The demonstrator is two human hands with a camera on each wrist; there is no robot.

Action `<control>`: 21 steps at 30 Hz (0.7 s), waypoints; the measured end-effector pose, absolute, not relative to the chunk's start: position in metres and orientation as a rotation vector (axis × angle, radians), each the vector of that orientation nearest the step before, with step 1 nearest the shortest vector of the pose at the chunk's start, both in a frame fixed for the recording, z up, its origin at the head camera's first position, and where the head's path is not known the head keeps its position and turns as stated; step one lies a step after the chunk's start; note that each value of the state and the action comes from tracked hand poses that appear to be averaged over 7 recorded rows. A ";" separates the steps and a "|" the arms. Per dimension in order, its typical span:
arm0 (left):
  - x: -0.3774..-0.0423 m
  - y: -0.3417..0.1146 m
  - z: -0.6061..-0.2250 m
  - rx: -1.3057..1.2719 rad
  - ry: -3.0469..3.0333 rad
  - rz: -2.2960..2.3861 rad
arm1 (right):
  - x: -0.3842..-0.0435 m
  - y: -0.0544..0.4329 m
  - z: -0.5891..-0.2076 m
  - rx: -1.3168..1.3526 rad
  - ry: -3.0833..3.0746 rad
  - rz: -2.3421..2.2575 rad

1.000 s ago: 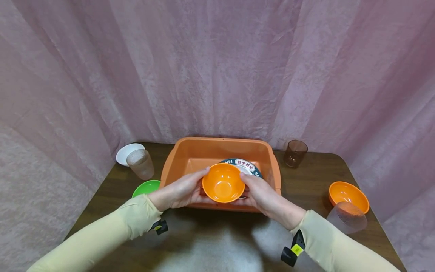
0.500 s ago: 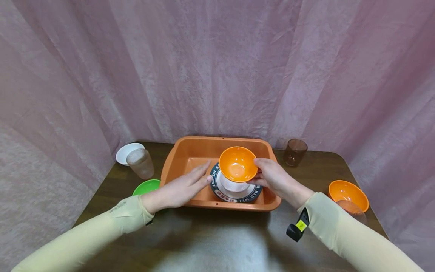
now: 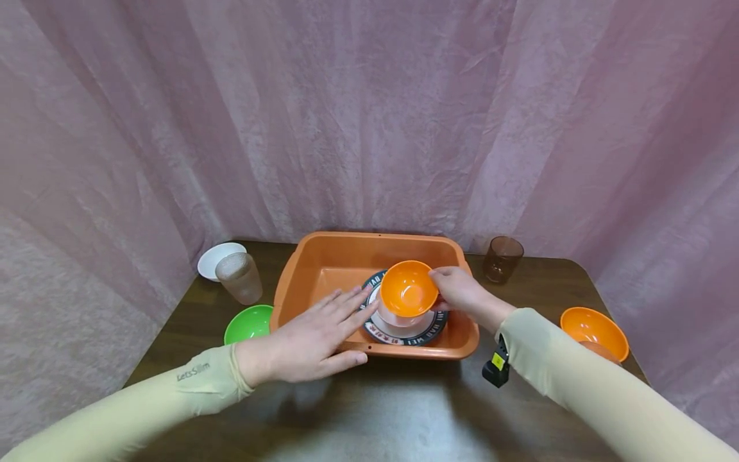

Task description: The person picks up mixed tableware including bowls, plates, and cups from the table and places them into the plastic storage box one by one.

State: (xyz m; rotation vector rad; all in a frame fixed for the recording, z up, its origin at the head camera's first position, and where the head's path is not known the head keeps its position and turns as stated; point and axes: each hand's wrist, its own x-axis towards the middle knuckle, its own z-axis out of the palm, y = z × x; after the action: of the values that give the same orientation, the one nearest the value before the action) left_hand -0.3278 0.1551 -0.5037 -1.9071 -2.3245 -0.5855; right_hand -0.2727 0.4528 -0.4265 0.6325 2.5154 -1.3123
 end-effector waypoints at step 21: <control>-0.327 0.152 -0.512 -2.017 -2.242 -0.401 | -0.287 0.450 -0.443 0.620 2.573 -1.084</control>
State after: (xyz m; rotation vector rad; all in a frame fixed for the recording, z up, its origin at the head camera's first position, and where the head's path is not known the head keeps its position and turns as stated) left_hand -0.3267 0.1523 -0.5120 -2.0170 -2.2416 -0.4007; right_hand -0.2870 0.4505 -0.4427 0.6205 2.5735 -1.0837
